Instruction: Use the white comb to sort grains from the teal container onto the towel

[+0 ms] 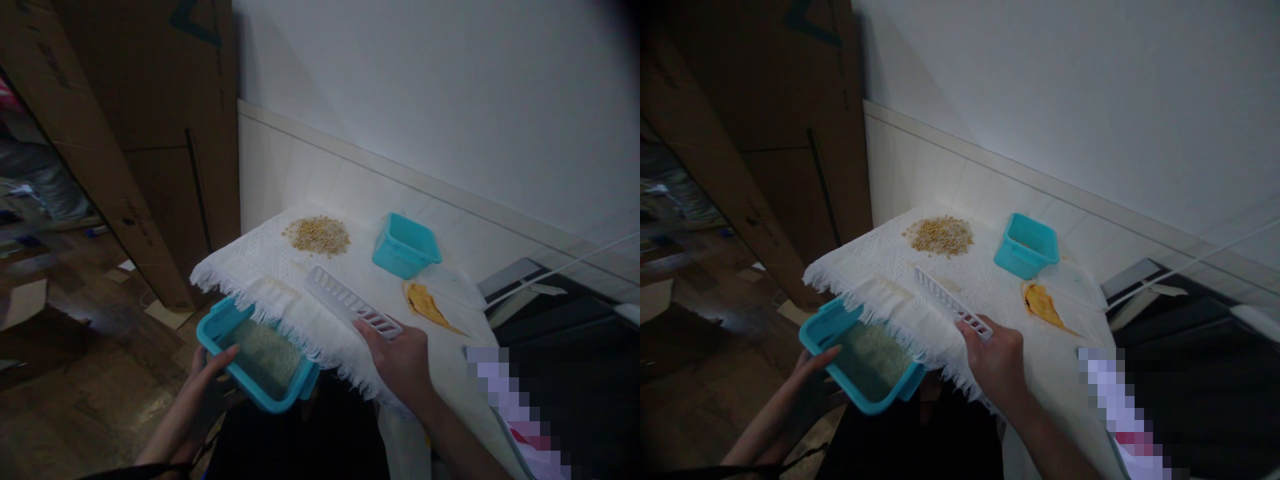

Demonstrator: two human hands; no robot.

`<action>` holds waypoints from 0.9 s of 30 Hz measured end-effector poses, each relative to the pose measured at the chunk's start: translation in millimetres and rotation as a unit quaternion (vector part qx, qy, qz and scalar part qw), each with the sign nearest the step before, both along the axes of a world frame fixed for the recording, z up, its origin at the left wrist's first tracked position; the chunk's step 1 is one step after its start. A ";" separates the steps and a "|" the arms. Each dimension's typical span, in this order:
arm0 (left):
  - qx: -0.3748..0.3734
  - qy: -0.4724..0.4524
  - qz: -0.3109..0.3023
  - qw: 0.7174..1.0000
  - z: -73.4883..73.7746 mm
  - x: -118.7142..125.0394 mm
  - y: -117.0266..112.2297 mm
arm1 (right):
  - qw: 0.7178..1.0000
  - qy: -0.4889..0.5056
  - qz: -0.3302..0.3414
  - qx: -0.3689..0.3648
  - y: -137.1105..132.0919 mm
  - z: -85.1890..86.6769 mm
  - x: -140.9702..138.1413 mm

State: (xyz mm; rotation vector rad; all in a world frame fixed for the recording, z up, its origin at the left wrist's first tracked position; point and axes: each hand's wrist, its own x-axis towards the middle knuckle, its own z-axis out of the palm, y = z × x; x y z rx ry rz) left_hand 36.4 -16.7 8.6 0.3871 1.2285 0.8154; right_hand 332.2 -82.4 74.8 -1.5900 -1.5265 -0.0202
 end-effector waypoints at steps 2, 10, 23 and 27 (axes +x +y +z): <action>-0.008 0.004 0.007 1.000 -3.7 -3.3 3.7 | 1.000 -0.029 0.000 0.006 12.0 -1.8 4.9; 0.008 0.001 0.018 1.000 -0.1 -5.8 4.4 | 0.997 -0.045 0.066 -0.001 4.2 3.0 -10.6; 0.025 0.011 0.003 1.000 -2.9 -8.8 1.0 | 0.999 -0.033 0.032 0.016 8.6 1.6 -21.5; 0.022 0.023 0.002 1.000 -4.6 -11.2 4.4 | 0.998 -0.053 0.021 0.004 30.8 -6.6 -13.7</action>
